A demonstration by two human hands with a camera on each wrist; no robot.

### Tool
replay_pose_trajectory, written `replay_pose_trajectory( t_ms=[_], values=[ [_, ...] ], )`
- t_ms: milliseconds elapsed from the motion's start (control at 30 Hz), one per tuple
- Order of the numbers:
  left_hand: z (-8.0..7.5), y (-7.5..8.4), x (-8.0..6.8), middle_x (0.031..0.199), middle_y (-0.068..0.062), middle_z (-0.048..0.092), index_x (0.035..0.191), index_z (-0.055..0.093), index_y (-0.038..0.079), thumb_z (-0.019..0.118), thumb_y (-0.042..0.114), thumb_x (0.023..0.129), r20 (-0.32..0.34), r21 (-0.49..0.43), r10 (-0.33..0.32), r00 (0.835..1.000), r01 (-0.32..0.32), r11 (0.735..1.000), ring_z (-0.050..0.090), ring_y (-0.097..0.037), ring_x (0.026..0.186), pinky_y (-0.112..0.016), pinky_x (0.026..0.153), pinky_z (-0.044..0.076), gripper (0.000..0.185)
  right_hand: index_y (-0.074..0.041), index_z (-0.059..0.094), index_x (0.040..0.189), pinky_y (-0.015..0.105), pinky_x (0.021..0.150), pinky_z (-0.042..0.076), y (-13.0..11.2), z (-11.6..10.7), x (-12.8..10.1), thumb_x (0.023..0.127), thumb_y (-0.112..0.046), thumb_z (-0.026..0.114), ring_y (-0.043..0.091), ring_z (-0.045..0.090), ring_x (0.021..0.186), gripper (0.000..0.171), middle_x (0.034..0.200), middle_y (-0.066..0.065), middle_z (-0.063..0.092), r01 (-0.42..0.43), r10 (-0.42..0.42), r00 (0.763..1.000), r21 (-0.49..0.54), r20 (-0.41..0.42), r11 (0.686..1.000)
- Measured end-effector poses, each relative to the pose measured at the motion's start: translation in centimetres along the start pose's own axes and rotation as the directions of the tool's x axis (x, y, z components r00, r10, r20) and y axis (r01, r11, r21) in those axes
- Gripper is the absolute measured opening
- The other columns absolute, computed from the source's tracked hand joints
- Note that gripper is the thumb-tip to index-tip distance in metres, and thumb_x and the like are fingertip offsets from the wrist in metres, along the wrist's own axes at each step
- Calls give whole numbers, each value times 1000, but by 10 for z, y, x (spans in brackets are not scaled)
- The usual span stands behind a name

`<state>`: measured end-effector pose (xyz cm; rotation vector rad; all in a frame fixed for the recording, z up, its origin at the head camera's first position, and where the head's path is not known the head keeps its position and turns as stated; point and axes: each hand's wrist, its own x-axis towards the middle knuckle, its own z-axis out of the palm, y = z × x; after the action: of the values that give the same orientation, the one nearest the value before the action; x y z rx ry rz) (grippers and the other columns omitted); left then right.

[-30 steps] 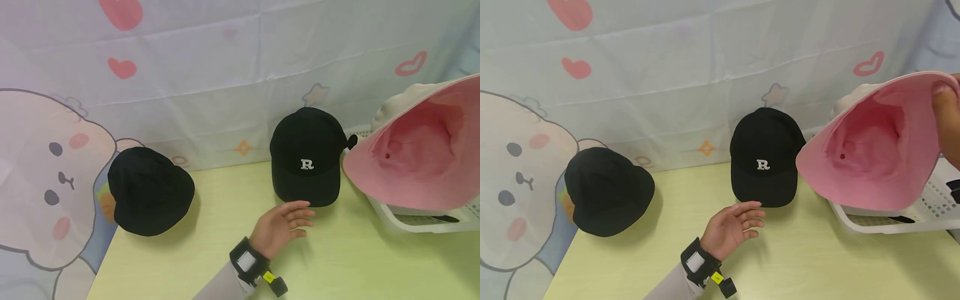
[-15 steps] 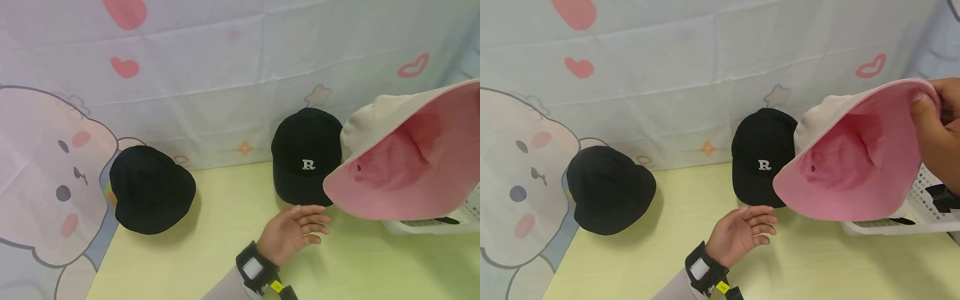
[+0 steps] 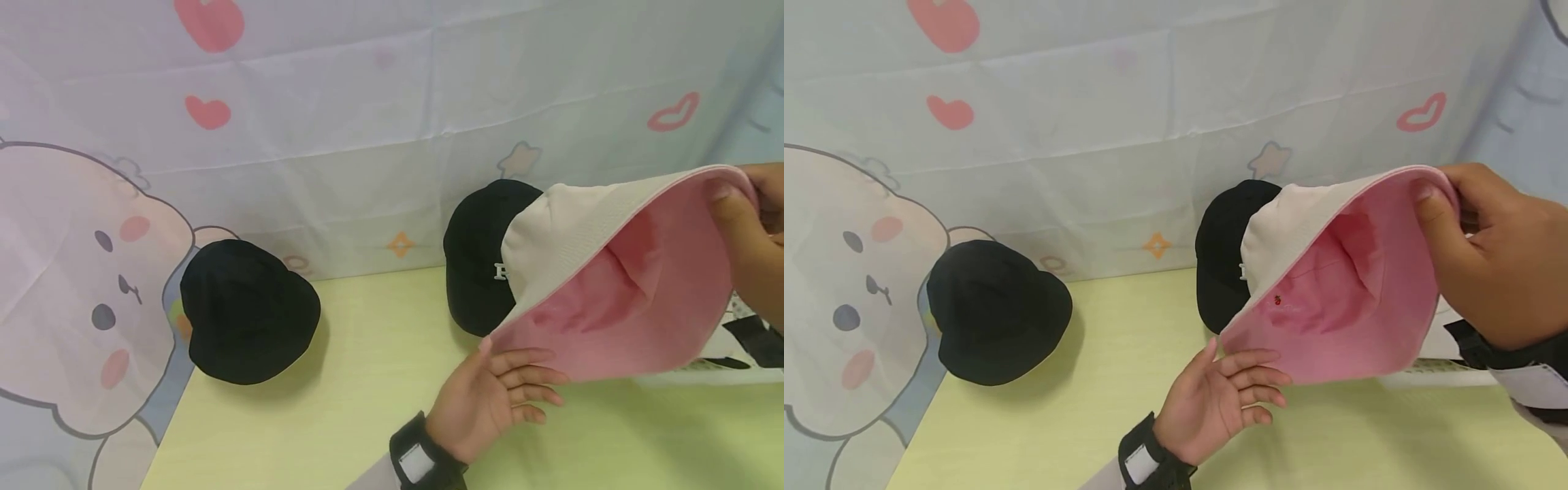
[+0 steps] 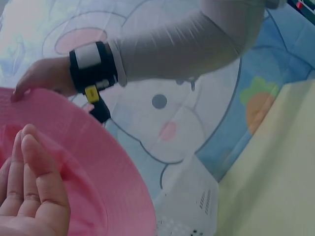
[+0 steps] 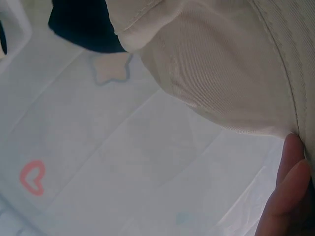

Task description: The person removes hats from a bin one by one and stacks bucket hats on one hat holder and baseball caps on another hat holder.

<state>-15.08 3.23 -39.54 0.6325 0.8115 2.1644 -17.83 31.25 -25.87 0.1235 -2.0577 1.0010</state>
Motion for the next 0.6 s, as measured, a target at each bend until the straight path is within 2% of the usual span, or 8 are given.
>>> replay_pose_trajectory(
  t_ms=[100, 200, 300, 433, 533, 600],
  values=[
    [8, 1, -2, 122, 2, 71, 146, 50, 6, 16, 48, 110, -6, -32, 32, 999, -32, 999, 68, -14, 108, -26, 88, 54, 64, -33, 64, 101, 0, 59, 41, -2, 6, -4, 100, -8, 57, -17, 54, 59, 25, 82, -33, 61, 40, -43, 999, 152, 22, 988],
    [15, 4, -4, 124, 3, 70, 150, 45, 9, 12, 52, 109, -5, -52, 67, 998, -67, 996, 67, -15, 110, -26, 88, 54, 68, -29, 67, 102, 1, 58, 43, -4, 12, -9, 99, -3, 56, -14, 57, 59, 28, 82, -29, 65, 38, -45, 999, 234, 27, 972],
    [19, 7, -6, 127, 3, 69, 149, 47, 14, 9, 54, 108, -14, -88, 114, 993, -115, 990, 66, -15, 113, -27, 90, 54, 69, -25, 68, 103, 2, 58, 44, -8, 17, -14, 99, -1, 56, -12, 57, 60, 27, 85, -26, 65, 58, -66, 997, 241, 25, 969],
    [24, 12, -9, 129, 1, 68, 135, 59, 22, 11, 54, 108, -62, -131, 173, 983, -180, 975, 66, -15, 115, -28, 91, 55, 64, -14, 70, 104, 4, 59, 46, -11, 24, -21, 98, 2, 58, -8, 58, 60, 21, 84, -22, 68, 82, -90, 996, 286, 13, 955],
    [26, 17, -9, 131, -1, 68, 131, 62, 21, 15, 55, 108, -125, -134, 194, 973, -211, 968, 67, -14, 114, -28, 92, 55, 62, 2, 72, 104, 5, 60, 46, -14, 29, -29, 97, 1, 61, -7, 59, 61, 13, 85, -21, 70, 80, -81, 997, 294, -7, 952],
    [26, 20, -10, 131, -2, 68, 130, 61, 17, 19, 55, 108, -177, -133, 194, 965, -219, 967, 68, -14, 112, -27, 92, 55, 61, 10, 70, 106, 4, 60, 44, -17, 33, -35, 96, 0, 63, -8, 58, 62, 16, 87, -22, 69, 71, -68, 997, 277, -20, 958]
  ],
)
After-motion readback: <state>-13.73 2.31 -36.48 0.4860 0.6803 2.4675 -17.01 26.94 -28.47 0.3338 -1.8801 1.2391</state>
